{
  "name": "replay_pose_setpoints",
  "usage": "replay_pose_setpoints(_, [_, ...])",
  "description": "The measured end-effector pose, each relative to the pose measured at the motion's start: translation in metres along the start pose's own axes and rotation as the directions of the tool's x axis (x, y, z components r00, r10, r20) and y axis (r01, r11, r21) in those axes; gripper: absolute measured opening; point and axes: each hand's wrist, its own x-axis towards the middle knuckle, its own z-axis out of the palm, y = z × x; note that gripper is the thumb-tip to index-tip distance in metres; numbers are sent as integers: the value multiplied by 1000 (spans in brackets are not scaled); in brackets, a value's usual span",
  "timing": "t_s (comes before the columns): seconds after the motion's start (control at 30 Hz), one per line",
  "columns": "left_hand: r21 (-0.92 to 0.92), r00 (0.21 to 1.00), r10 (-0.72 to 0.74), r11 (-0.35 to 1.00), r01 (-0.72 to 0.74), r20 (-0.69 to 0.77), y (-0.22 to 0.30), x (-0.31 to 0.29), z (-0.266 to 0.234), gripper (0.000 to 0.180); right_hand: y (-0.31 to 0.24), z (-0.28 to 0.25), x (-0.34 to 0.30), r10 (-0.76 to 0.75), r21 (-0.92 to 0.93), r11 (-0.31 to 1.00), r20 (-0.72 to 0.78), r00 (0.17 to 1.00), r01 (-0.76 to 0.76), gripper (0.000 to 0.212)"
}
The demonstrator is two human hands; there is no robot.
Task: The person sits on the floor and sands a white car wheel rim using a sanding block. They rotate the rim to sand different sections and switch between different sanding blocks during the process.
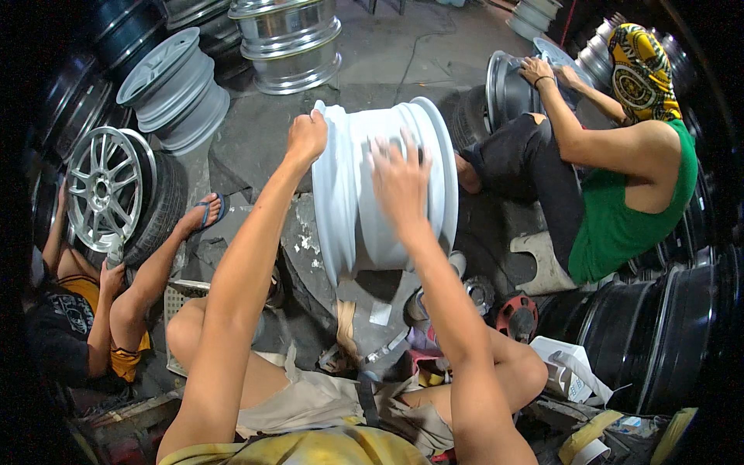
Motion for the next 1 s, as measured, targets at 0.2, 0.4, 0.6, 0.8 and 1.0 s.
replay_pose_setpoints(0.2, [-23,999,-19,1000,19,27,0,-15,0,57,-8,-20,-76,-40,3,999,-13,999,40,31])
replay_pose_setpoints(0.4, [-8,1000,17,1000,-17,23,7,-8,-1,56,5,10,25,55,-39,998,64,996,-52,34])
replay_pose_setpoints(0.6, [18,1000,-14,1000,14,-17,2,2,0,56,-51,-33,-116,206,-57,977,-9,979,-206,35])
replay_pose_setpoints(0.8, [171,999,-6,985,-2,44,23,-9,-16,50,-103,-35,-260,313,198,884,423,850,-424,23])
replay_pose_setpoints(1.0, [366,688,678,590,-719,258,22,-21,-18,56,-72,76,-410,207,-48,875,937,283,-481,27])
